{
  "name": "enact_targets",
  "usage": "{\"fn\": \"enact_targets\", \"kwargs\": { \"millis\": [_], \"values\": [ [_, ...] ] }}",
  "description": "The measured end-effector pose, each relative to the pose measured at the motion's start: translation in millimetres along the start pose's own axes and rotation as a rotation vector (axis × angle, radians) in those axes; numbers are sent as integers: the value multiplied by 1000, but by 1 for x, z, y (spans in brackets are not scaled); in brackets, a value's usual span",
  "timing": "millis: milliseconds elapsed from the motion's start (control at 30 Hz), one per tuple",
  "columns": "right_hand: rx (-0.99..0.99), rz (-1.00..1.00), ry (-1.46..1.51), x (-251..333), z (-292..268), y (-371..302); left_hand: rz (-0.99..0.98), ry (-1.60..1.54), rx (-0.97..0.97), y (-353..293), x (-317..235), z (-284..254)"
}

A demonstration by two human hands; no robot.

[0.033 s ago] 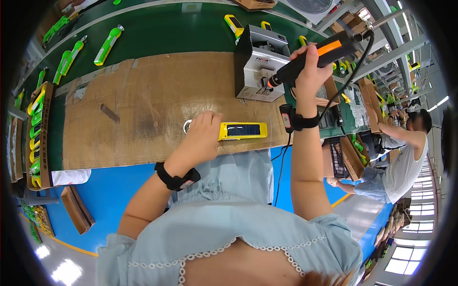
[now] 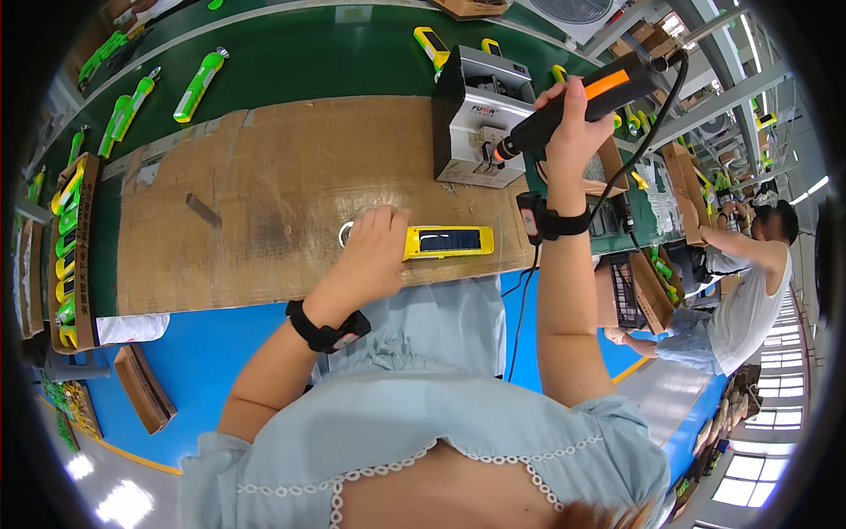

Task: Assembling components of yellow flashlights using an electric screwdriver at a factory workstation.

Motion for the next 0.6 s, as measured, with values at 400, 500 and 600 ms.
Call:
{"fn": "enact_targets", "kwargs": {
  "millis": [400,500,600],
  "values": [
    [106,205,294,18,13,-49,29,45,-41,-3,-5,-4],
    [132,216,285,26,22,-69,19,28,-33,-4,-5,-2],
    [192,246,217,28,34,-81,25,76,-46,-3,-5,-1]
  ]
}}
Point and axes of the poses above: each hand's wrist, its own y-axis towards the middle knuckle, its own z-axis out of the palm, x = y × z, the point moved 5 cm from there along y, towards the middle knuckle, and after that the axes turned 7 degrees about z, right-handed, at the moved point
